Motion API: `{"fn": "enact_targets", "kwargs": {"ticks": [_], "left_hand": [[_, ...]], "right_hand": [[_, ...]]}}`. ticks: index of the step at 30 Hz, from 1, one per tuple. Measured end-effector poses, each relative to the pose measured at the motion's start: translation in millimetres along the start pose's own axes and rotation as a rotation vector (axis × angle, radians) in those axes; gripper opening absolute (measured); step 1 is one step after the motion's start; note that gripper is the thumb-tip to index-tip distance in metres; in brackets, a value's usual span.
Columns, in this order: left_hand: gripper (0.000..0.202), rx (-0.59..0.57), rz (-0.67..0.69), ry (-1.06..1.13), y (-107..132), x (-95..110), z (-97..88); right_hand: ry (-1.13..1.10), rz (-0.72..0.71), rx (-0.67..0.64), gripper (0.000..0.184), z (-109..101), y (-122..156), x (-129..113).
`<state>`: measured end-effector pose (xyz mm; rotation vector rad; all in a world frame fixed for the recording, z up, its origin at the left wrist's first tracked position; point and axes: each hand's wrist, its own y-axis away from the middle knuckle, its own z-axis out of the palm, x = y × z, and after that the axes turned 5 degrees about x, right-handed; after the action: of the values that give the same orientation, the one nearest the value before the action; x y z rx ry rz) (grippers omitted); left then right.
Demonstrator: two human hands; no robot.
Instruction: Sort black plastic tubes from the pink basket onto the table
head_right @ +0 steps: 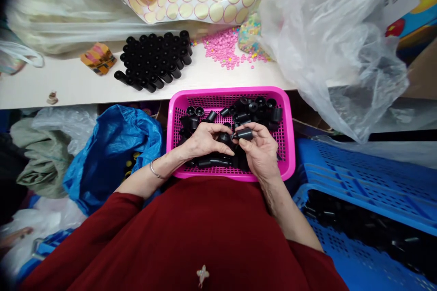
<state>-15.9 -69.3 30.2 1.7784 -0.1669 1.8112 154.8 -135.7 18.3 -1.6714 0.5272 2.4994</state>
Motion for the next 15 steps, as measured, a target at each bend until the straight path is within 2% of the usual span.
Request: {"fn": "enact_targets", "kwargs": {"ticks": [3,5,6,9,11,15], "left_hand": [[0.037,0.053,0.077,-0.12,-1.6,2.6,-12.2],[0.025,0.125,0.094,-0.207,-5.0,5.3,-26.9],[0.021,0.158,0.081,-0.25,-7.1,7.0,-35.1],[0.014,0.192,0.008,-0.398,-13.4,13.3,-53.9],[0.008,0.13,-0.015,-0.549,-17.6,17.7,-54.8],[0.012,-0.085,0.052,-0.978,-29.4,18.2,-29.1]], "right_hand": [[0.158,-0.117,0.084,0.044,-5.7,-4.5,0.9],[0.385,-0.178,0.098,0.04,-16.0,-8.5,-2.3],[0.526,-0.201,0.056,0.037,-21.9,-10.4,-5.0],[0.878,-0.282,-0.22,0.03,-34.7,-16.1,-13.9],[0.976,-0.372,-0.32,0.026,-34.9,-20.9,-16.6],[1.112,-0.496,-0.257,0.016,-20.4,-32.3,-12.5]]}}
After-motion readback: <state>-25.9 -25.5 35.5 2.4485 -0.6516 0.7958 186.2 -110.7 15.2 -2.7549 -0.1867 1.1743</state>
